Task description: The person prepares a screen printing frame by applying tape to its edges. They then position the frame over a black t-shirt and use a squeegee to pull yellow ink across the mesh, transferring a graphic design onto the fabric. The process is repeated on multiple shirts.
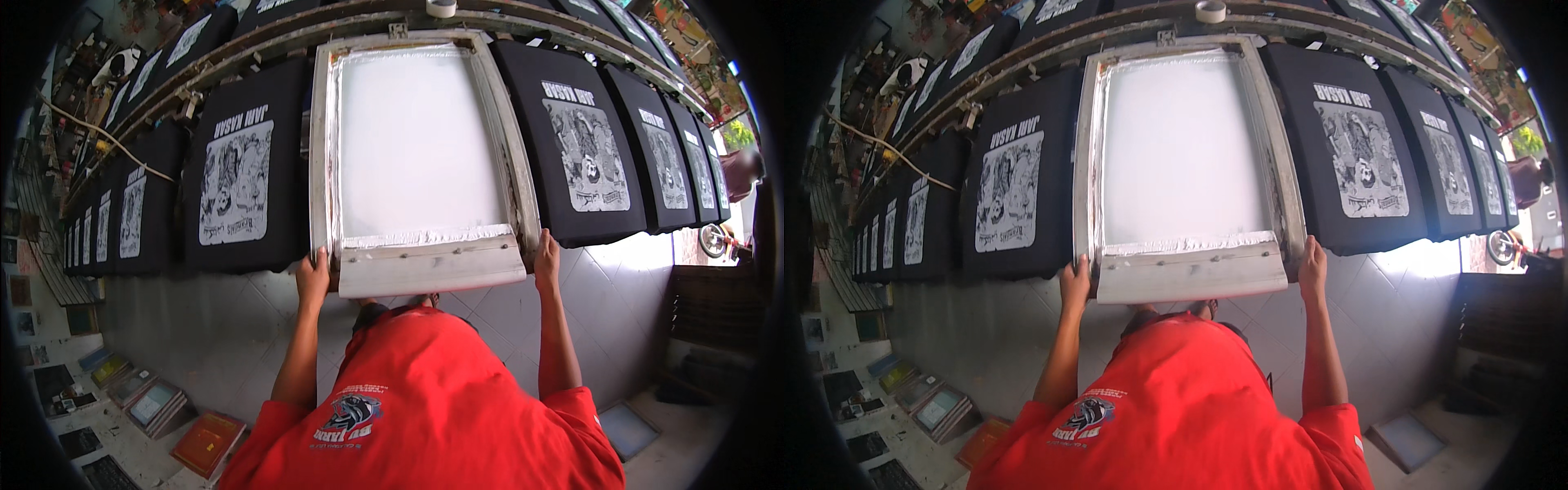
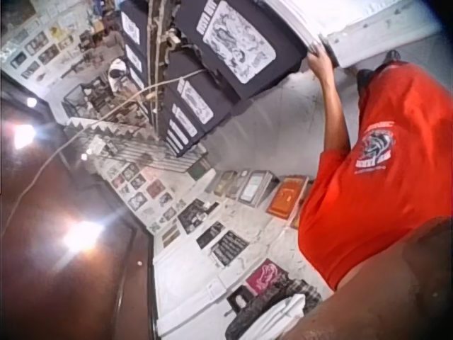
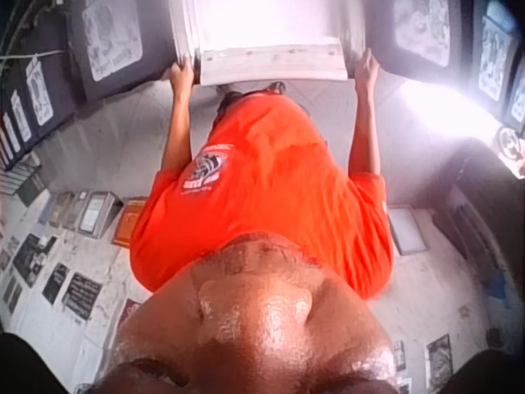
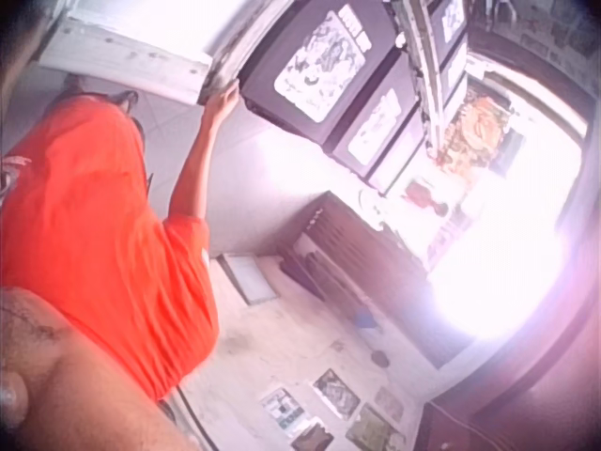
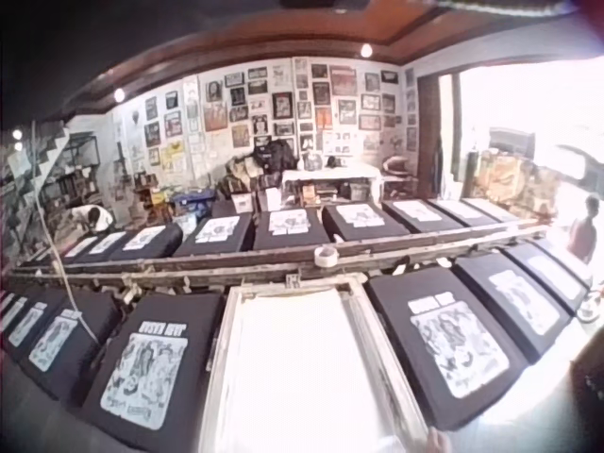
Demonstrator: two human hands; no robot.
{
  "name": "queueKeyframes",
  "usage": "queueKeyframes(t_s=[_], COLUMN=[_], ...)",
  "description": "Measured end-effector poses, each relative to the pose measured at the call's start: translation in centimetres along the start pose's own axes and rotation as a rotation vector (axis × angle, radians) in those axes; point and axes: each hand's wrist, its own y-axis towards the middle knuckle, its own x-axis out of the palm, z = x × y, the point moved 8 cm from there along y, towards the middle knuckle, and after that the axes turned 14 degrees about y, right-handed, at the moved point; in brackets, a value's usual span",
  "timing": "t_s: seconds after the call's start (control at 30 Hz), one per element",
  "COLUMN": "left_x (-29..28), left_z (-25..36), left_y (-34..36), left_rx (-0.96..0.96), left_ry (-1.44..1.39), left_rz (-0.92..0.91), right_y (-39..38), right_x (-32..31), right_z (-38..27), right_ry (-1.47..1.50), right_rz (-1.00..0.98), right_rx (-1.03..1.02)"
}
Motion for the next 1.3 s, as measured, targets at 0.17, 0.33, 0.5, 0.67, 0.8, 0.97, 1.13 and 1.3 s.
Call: queueKeyframes(t_s=[0.17,0.33,0.5,0.67,0.8,0.97,1.13,1.3], left_x=[0.2,0.1,0.4,-0.7,-1.2,-1.4,-2.7,-6.1], left_z=[0.0,0.5,-0.1,1.7,1.7,1.8,2.2,2.7], left_y=[-0.1,0.1,0.3,-0.1,-0.1,-0.2,-0.4,-1.7], left_rx=[-0.003,0.011,0.018,0.088,0.037,0.041,-0.023,-0.015], left_ry=[0.004,-0.027,-0.011,0.023,0.130,0.034,-0.125,-0.082], left_rz=[-0.017,-0.057,-0.048,0.084,0.067,0.010,-0.081,-0.062], right_y=[0.0,0.1,0.2,0.3,0.0,0.3,0.9,-1.3], right_x=[-0.6,-0.2,-0.1,-0.3,0.0,-0.6,-1.2,-2.2], right_z=[0.5,0.2,0.1,0.0,-1.1,-1.4,-3.2,-5.6], right_ry=[-0.132,-0.106,-0.162,-0.137,-0.165,-0.138,-0.112,-0.080], right_rz=[0.016,0.009,-0.008,0.000,0.000,-0.030,-0.036,-0.013], right_rx=[-0.001,0.029,0.073,0.002,0.003,0.065,0.040,0.030])
